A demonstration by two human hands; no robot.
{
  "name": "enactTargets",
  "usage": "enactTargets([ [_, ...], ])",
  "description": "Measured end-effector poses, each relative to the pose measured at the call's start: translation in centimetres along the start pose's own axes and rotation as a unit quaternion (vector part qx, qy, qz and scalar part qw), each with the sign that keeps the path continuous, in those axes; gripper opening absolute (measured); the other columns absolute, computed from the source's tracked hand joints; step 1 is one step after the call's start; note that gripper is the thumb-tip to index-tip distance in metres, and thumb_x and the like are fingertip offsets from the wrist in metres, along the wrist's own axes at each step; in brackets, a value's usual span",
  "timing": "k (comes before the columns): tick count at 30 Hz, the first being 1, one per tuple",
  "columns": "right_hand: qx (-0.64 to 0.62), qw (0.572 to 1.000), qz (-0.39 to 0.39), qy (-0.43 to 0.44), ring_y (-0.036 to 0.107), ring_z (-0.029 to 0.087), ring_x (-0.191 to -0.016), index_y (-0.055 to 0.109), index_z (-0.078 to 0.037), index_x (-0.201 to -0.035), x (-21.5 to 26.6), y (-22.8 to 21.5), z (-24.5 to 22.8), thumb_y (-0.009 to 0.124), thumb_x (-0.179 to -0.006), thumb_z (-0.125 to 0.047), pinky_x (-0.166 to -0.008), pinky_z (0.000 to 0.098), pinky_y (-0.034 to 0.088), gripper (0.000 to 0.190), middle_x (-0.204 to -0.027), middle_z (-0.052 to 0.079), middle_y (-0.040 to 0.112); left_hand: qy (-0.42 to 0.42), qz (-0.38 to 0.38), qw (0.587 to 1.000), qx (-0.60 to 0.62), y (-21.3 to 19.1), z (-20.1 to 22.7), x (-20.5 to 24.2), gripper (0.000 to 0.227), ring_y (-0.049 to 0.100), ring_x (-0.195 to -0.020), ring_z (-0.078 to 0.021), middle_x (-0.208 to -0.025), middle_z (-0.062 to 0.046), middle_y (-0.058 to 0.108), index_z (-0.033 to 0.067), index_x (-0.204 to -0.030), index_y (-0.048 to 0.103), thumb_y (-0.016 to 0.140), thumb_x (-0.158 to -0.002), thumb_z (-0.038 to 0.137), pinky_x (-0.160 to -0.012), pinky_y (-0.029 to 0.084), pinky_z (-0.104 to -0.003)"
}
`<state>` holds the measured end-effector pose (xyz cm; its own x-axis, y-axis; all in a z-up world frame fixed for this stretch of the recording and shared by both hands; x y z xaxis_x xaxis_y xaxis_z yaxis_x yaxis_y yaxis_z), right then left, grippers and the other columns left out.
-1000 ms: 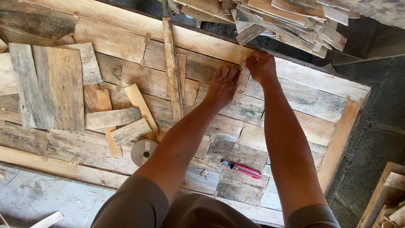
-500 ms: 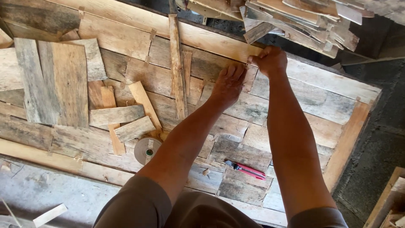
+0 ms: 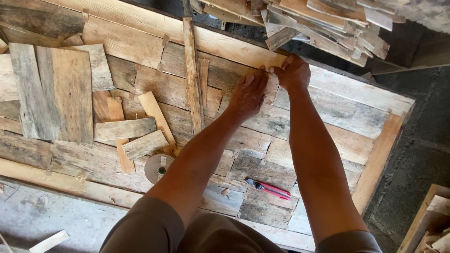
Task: The recorder is assembling and trimming small pieces of wood onto a larger board to create a collage or textured surface.
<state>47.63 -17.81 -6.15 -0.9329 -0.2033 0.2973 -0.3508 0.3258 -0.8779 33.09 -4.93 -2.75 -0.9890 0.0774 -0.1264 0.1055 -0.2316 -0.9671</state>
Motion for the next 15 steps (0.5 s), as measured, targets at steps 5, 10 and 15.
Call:
enactTargets([
  [5,-0.006,1.0,0.002,-0.01,0.072,0.025,-0.08,0.069,-0.012,-0.086,-0.5,0.6,0.5,0.093,-0.078,-0.046,-0.076,0.0394,0.055,0.042,-0.083,0.004,0.074,0.011,-0.038,0.999,0.025,0.6,-0.7,0.0,0.076,0.045,-0.121,-0.0319,-0.161,-0.018,0.034,0.0012,-0.147,0.043,0.071,-0.085,0.035,-0.097,0.043,-0.047],
  [10,-0.063,0.996,0.001,-0.059,0.072,0.025,-0.081,0.066,-0.011,-0.09,0.0,0.6,1.1,0.092,-0.078,-0.041,-0.076,0.0387,0.057,0.042,-0.085,0.005,0.073,0.011,-0.035,0.998,0.054,0.9,-0.9,0.0,0.072,0.046,-0.118,-0.0319,-0.162,-0.02,0.034,0.001,-0.144,0.045,0.072,-0.085,0.033,-0.094,0.042,-0.046],
  [15,-0.054,0.994,0.016,-0.091,0.068,0.028,-0.083,0.061,-0.008,-0.092,1.4,0.5,0.3,0.095,-0.073,-0.036,-0.076,0.0415,0.055,0.048,-0.088,0.008,0.067,0.011,-0.025,0.997,0.073,1.0,-0.7,0.3,0.06,0.046,-0.12,-0.0321,-0.162,-0.021,0.036,0.0038,-0.133,0.05,0.072,-0.085,0.03,-0.095,0.042,-0.047],
])
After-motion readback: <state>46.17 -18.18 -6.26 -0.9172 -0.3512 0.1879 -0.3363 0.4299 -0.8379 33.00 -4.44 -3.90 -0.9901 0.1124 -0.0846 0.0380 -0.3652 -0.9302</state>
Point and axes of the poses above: each hand's wrist, its own x-axis away from the middle knuckle, its own y-axis out of the palm, z = x × y, the point moved 3 cm from there along -x, towards the middle knuckle
